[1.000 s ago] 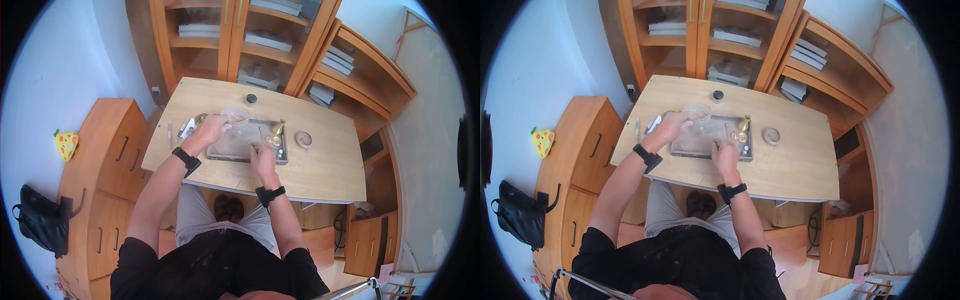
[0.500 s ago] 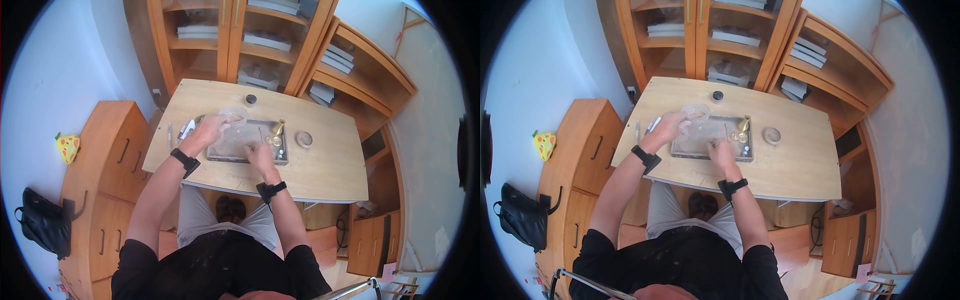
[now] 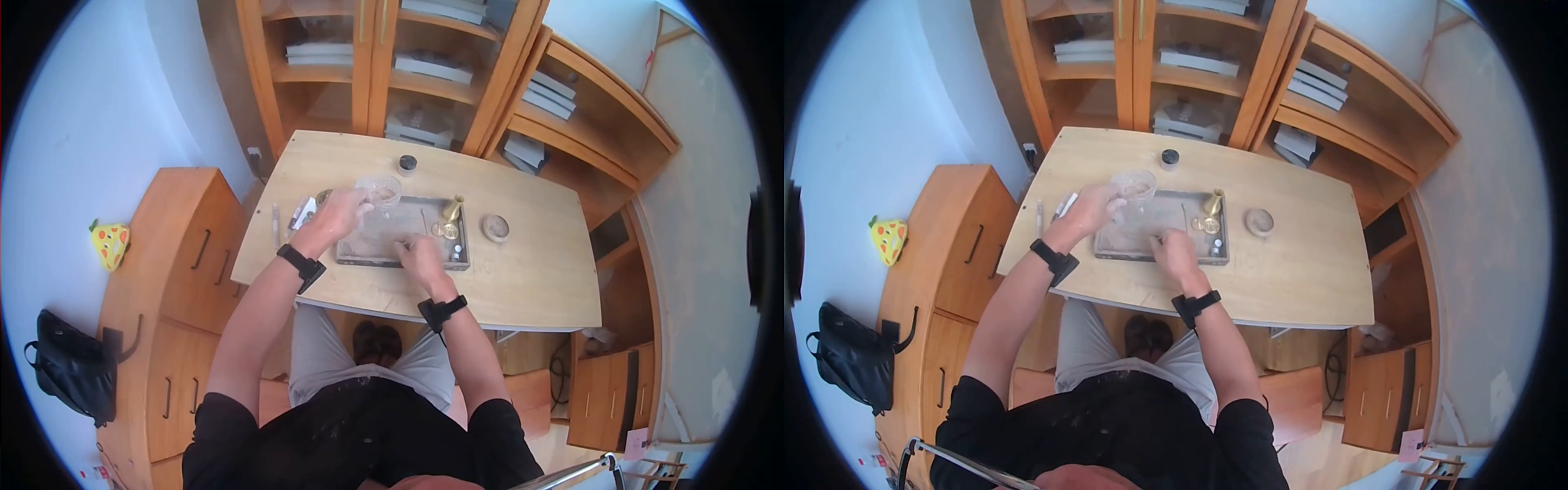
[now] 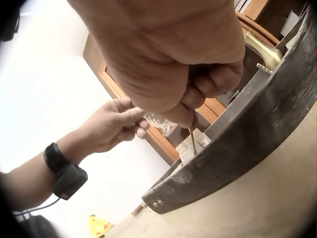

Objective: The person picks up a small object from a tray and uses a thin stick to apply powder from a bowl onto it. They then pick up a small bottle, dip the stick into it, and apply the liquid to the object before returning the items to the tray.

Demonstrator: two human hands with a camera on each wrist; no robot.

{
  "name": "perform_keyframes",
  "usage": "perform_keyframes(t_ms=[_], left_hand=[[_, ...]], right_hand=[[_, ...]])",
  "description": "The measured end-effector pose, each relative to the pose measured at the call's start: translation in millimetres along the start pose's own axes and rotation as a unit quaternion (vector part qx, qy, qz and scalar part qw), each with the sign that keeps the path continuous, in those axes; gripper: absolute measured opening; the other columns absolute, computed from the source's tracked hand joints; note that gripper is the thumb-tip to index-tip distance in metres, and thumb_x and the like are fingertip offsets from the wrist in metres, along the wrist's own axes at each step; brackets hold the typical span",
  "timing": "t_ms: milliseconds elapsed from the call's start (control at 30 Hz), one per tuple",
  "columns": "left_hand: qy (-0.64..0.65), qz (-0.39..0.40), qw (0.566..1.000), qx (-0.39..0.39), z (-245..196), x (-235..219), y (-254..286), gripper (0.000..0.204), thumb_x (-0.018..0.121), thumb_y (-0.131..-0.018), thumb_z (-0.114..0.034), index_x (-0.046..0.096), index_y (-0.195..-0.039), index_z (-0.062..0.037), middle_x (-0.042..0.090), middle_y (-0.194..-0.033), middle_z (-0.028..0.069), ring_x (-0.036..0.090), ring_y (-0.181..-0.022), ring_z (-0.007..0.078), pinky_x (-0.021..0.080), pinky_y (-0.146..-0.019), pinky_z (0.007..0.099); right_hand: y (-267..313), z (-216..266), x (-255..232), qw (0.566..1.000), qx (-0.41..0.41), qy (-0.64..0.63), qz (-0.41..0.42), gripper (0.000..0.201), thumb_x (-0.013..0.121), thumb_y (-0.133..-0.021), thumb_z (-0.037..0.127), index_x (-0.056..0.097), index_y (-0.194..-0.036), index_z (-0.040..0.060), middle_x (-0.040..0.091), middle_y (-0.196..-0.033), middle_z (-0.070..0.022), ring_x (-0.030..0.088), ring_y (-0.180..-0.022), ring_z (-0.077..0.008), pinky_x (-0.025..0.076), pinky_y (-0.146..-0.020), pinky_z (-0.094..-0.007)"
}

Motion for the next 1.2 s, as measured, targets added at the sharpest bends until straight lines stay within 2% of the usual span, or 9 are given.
perform_keyframes(t_ms=[100,200,400,500,700,800,833,933,1200], left_hand=[[-0.004,0.004,1.000,0.009,-4.9,1.4,-1.5,0.020,0.069,-0.094,-0.016,0.069,-0.106,0.0002,0.069,-0.092,0.0274,0.067,-0.089,0.0457,0.052,-0.078,0.0480],[0.001,0.006,1.000,0.016,-9.1,5.5,-2.8,0.019,0.070,-0.094,-0.016,0.069,-0.104,-0.0002,0.069,-0.091,0.0273,0.067,-0.088,0.0456,0.052,-0.077,0.0482],[-0.006,0.019,1.000,0.007,-12.1,12.6,-5.3,0.021,0.070,-0.094,-0.018,0.069,-0.106,-0.0011,0.069,-0.096,0.0272,0.066,-0.094,0.0467,0.052,-0.081,0.0501],[-0.006,0.031,0.999,0.000,-15.9,15.7,-6.2,0.022,0.069,-0.095,-0.019,0.069,-0.108,-0.0016,0.070,-0.100,0.0270,0.065,-0.099,0.0471,0.051,-0.084,0.0513],[-0.007,0.047,0.999,-0.003,-4.7,44.0,-9.1,0.023,0.068,-0.096,-0.019,0.068,-0.112,-0.0033,0.070,-0.106,0.0264,0.065,-0.101,0.0466,0.052,-0.086,0.0514],[-0.010,0.048,0.999,0.001,-5.6,58.4,-11.8,0.026,0.068,-0.096,-0.018,0.068,-0.119,-0.0065,0.070,-0.109,0.0263,0.065,-0.103,0.0466,0.052,-0.086,0.0507],[-0.008,0.047,0.999,0.003,-4.3,64.2,-12.2,0.028,0.068,-0.096,-0.018,0.068,-0.122,-0.0079,0.070,-0.110,0.0263,0.065,-0.103,0.0466,0.052,-0.086,0.0505],[0.034,0.047,0.998,0.006,-5.7,77.1,-12.1,0.033,0.066,-0.097,-0.017,0.066,-0.130,-0.0125,0.069,-0.111,0.0272,0.065,-0.105,0.0469,0.053,-0.087,0.0511],[-0.032,0.080,0.995,-0.056,-17.2,90.1,-9.9,0.031,0.068,-0.094,-0.014,0.067,-0.125,-0.0079,0.070,-0.109,0.0271,0.065,-0.105,0.0466,0.053,-0.089,0.0522]], right_hand=[[6.5,9.6,-35.8,0.995,0.079,0.005,-0.061,0.026,0.067,-0.093,0.028,0.077,-0.098,0.0048,0.073,-0.090,-0.0234,0.071,-0.088,-0.0426,0.056,-0.079,-0.0494],[2.8,-16.3,-30.4,0.990,0.093,0.079,-0.068,0.025,0.067,-0.093,0.027,0.078,-0.095,0.0052,0.073,-0.089,-0.0226,0.071,-0.087,-0.0420,0.057,-0.079,-0.0488],[23.1,24.5,1.5,0.995,-0.026,0.098,0.019,0.023,0.069,-0.091,0.024,0.077,-0.097,0.0032,0.073,-0.090,-0.0231,0.070,-0.087,-0.0430,0.056,-0.077,-0.0492],[28.3,30.6,-2.3,0.995,-0.040,0.092,-0.023,0.023,0.070,-0.091,0.024,0.077,-0.096,0.0031,0.072,-0.090,-0.0237,0.070,-0.087,-0.0430,0.056,-0.077,-0.0493],[45.6,-1.8,-55.9,0.994,0.046,0.046,-0.084,0.025,0.067,-0.092,0.023,0.076,-0.089,0.0001,0.071,-0.084,-0.0253,0.070,-0.085,-0.0442,0.056,-0.078,-0.0504],[48.3,-41.0,-68.2,0.989,0.117,-0.019,-0.087,0.026,0.067,-0.093,0.023,0.075,-0.088,-0.0017,0.071,-0.080,-0.0247,0.072,-0.082,-0.0412,0.057,-0.074,-0.0475],[50.8,-37.7,-78.9,0.984,0.143,-0.077,-0.073,0.029,0.066,-0.095,0.022,0.073,-0.083,-0.0032,0.071,-0.071,-0.0196,0.072,-0.069,-0.0299,0.056,-0.066,-0.0402],[54.1,-57.4,-84.0,0.964,0.161,-0.199,-0.077,0.031,0.062,-0.100,0.020,0.072,-0.082,-0.0038,0.068,-0.063,-0.0094,0.062,-0.059,-0.0143,0.049,-0.058,-0.0295],[59.3,-78.2,-79.3,0.828,0.220,-0.512,-0.058,0.026,0.056,-0.107,0.021,0.069,-0.098,0.0006,0.070,-0.078,-0.0046,0.060,-0.065,-0.0115,0.045,-0.059,-0.0264]])
Point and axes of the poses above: each hand's wrist, its own y-axis away from the middle knuckle, its own x-axis out of the palm, z = x × y, the point moved 3 cm from there along -y, towards the middle knuckle
